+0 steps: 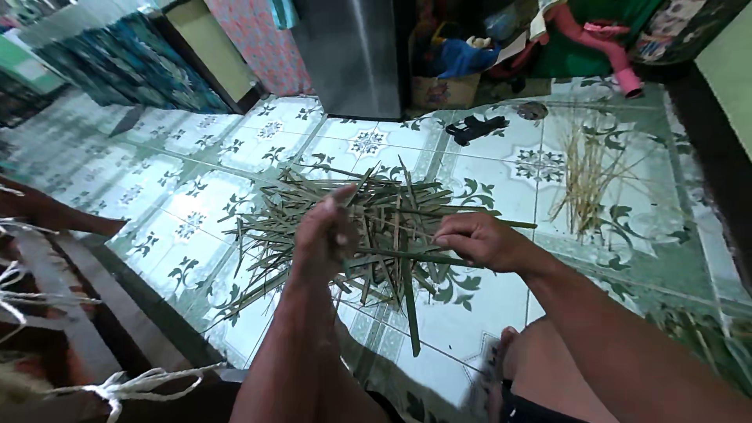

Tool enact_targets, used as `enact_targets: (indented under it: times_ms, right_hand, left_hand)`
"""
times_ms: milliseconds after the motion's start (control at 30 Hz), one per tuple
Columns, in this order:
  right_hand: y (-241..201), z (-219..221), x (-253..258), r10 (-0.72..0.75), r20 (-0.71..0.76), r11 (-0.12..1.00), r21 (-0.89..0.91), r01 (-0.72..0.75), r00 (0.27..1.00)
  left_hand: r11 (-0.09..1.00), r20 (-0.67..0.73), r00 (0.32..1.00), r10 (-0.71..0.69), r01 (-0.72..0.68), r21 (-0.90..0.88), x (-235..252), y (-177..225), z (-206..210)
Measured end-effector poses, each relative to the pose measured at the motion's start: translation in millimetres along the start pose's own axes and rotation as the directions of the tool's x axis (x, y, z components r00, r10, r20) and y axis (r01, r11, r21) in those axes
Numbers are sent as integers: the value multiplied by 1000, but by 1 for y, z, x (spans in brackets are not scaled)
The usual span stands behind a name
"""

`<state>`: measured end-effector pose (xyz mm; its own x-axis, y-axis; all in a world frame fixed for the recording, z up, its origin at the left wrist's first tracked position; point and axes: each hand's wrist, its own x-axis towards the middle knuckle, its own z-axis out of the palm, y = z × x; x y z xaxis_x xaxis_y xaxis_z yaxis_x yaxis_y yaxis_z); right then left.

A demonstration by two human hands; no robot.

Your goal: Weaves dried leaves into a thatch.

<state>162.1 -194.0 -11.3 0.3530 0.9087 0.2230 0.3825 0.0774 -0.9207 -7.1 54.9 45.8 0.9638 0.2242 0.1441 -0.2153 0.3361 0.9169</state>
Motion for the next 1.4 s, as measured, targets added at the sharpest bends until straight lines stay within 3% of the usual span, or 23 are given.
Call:
enact_targets:
  times_ms: [67, 133, 233, 367, 433, 567, 633, 833, 900, 1033, 1100, 1267, 1333, 1400]
  right_hand:
    - [3, 1, 1, -6, 19, 1000, 17, 6, 1000]
    - [2, 6, 2, 15, 39, 999, 47, -17, 999]
    - [-3, 9, 4, 26, 77, 996, 78, -32, 997]
    - [0, -1, 1, 22, 124, 998, 57, -29, 992]
    - [1, 0, 1, 36, 131, 998, 49, -43, 991]
    - [-3, 12, 5, 25, 142, 998, 46, -32, 989]
    - [-4, 10, 4, -21, 141, 999, 28, 17, 990]
    - [5, -11, -8, -2, 162, 999, -40, 9, 987]
    - [5, -7, -6, 24, 166, 1000, -12, -22, 986]
    - [1, 7, -1, 17, 184, 998, 51, -27, 983]
    - [1, 5, -2, -4, 198, 999, 48, -6, 980]
    - [7, -10, -9, 24, 238, 1000, -16, -20, 971]
    - [9, -7, -8, 40, 240, 999, -7, -39, 970]
    - [6, -1, -6, 56, 237, 998, 13, -61, 970]
  left_hand:
    - [1000, -26, 1000, -18, 18, -6, -2, -6, -1]
    - [985, -21, 988, -152, 154, 80, -5, -22, 15]
    - [944, 81, 956, -283, 262, 201, -5, -30, 33]
    - [999, 54, 998, -44, 44, 5, -6, -2, -2]
    - [998, 6, 1000, -7, 7, -59, -8, 1, -12]
    - [959, 31, 970, -242, 235, 156, -13, -27, 22]
    - [942, 93, 952, -291, 269, 199, -13, -29, 31]
    - [986, -32, 998, 51, -55, -156, -18, 12, -23]
    - [995, -46, 999, -15, 10, -98, -19, 1, -17]
    - [944, 76, 956, -285, 266, 195, -18, -30, 28]
    - [951, 81, 965, -251, 230, 204, -16, -27, 26]
    - [995, -113, 993, 36, -46, -90, -16, 5, -18]
    - [997, -137, 990, -18, 8, -75, -17, -4, -14]
    - [987, -71, 986, -154, 157, 28, -19, -22, 5]
